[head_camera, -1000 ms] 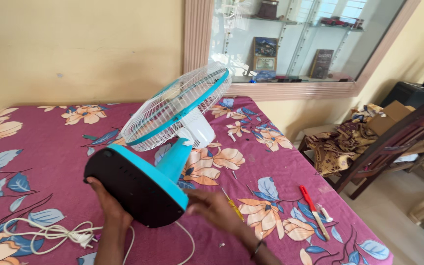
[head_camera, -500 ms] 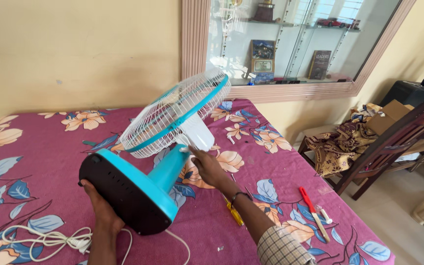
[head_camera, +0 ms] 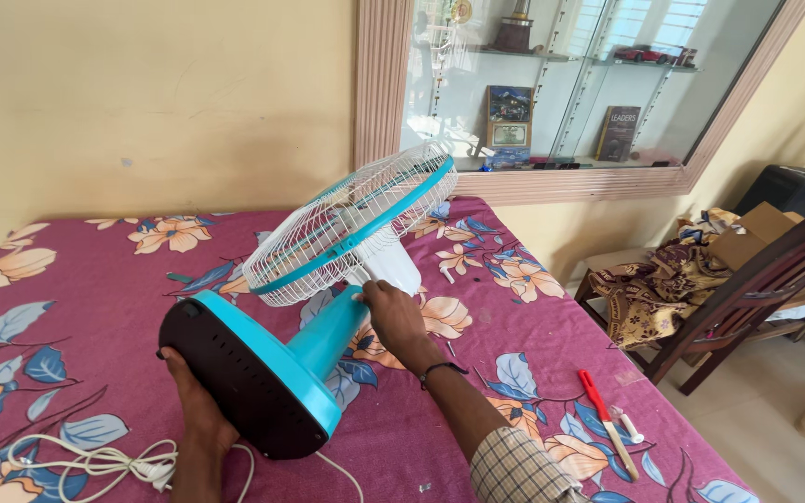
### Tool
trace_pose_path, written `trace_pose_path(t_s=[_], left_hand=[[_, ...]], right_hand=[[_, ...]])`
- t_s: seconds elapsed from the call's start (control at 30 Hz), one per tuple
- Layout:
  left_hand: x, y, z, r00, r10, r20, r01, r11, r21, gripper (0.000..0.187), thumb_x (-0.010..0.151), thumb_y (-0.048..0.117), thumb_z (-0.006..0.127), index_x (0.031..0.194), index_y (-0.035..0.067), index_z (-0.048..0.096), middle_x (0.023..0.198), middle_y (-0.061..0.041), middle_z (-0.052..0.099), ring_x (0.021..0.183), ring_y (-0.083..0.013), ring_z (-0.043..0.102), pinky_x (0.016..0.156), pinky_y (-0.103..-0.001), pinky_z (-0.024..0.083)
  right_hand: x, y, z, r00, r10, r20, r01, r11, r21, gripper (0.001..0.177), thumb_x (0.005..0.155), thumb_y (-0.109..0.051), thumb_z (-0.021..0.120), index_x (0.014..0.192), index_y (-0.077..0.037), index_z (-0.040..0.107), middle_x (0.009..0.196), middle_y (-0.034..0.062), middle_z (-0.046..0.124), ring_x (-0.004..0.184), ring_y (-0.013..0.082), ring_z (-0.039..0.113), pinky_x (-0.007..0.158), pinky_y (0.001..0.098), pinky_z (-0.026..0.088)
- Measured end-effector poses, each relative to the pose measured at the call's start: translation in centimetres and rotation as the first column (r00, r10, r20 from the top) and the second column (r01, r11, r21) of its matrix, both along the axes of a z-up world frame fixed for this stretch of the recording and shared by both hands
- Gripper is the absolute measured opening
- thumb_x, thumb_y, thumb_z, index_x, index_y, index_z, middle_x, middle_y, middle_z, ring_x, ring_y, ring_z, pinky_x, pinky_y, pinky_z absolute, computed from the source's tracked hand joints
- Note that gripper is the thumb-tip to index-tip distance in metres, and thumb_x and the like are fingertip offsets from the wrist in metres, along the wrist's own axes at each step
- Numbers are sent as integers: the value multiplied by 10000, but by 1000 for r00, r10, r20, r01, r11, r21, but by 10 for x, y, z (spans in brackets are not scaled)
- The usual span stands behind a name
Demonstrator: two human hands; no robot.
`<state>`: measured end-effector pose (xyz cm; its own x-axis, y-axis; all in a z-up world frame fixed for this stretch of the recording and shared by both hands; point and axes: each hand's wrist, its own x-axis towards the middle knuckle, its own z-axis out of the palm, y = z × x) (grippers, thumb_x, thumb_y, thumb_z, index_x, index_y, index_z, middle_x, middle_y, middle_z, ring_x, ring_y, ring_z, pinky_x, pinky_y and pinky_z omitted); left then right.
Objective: The person uses a screwdriver to remove screws from the base of a small electric fan. They then detach the fan head from the stand and place the screwdriver on the table.
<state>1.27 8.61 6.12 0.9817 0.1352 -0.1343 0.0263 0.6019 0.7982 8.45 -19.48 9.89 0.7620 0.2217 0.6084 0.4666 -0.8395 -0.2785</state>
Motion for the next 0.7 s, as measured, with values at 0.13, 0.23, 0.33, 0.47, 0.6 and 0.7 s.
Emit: trace_pose_path(t_s=[0.13, 0.23, 0.33, 0.47, 0.6, 0.7], left_hand=[[-2, 1, 3, 995, 19, -97, -18, 1000, 15, 1185, 684, 955, 207, 1623, 231, 209, 1620, -192, 316, 1471, -417, 363, 1102, -662, 392], [-3, -1, 4, 997, 13, -80, -13, 1000, -1, 1179, 683, 954, 224, 1616, 233, 236, 1619, -169, 334, 1465, -397, 379, 1108, -641, 393], [-3, 1, 2, 999, 12, -46, -13, 1000, -23, 1167, 703, 950, 243, 1609, 215, 254, 1617, -167, 350, 1460, -393, 396, 1111, -622, 402], [-1, 1, -5, 999, 41, 2, -41, 998, -38, 1117, 748, 925, 263, 1599, 202, 281, 1596, -162, 384, 1438, -369, 427, 1112, -589, 417], [1, 1, -11, 992, 72, 101, -67, 997, -47, 1055, 788, 892, 292, 1587, 202, 324, 1582, -105, 426, 1405, -327, 458, 1121, -531, 413], [4, 2, -13, 989, 91, 119, -87, 995, -41, 1026, 819, 874, 289, 1584, 192, 335, 1571, -105, 439, 1395, -319, 468, 1124, -519, 413]], right_hand=[[-1, -2, -4, 998, -21, 58, 30, 988, -153, 131, 994, -152, 578, 1071, -48, 598, 942, 147, 711, 795, 368, 718, 639, 491, 558], [-1, -5, -3, 998, -23, 54, 30, 989, -143, 161, 1022, -217, 576, 1024, -58, 603, 923, 150, 726, 767, 372, 721, 598, 498, 553], [1, -5, -2, 997, -20, 73, 30, 989, -144, 187, 1021, -238, 570, 990, -58, 608, 875, 155, 731, 722, 374, 718, 574, 499, 550], [1, -3, -4, 996, -54, 74, 64, 987, -145, 257, 1028, -282, 580, 916, -52, 599, 769, 158, 724, 641, 367, 713, 518, 501, 532], [2, 3, -7, 989, -112, 95, 124, 984, -129, 225, 1015, -259, 577, 914, -62, 615, 723, 168, 716, 584, 362, 704, 470, 507, 512], [1, 5, -10, 988, -149, 36, 152, 981, -121, 232, 1033, -271, 562, 948, -68, 637, 705, 188, 709, 594, 367, 703, 484, 506, 513]])
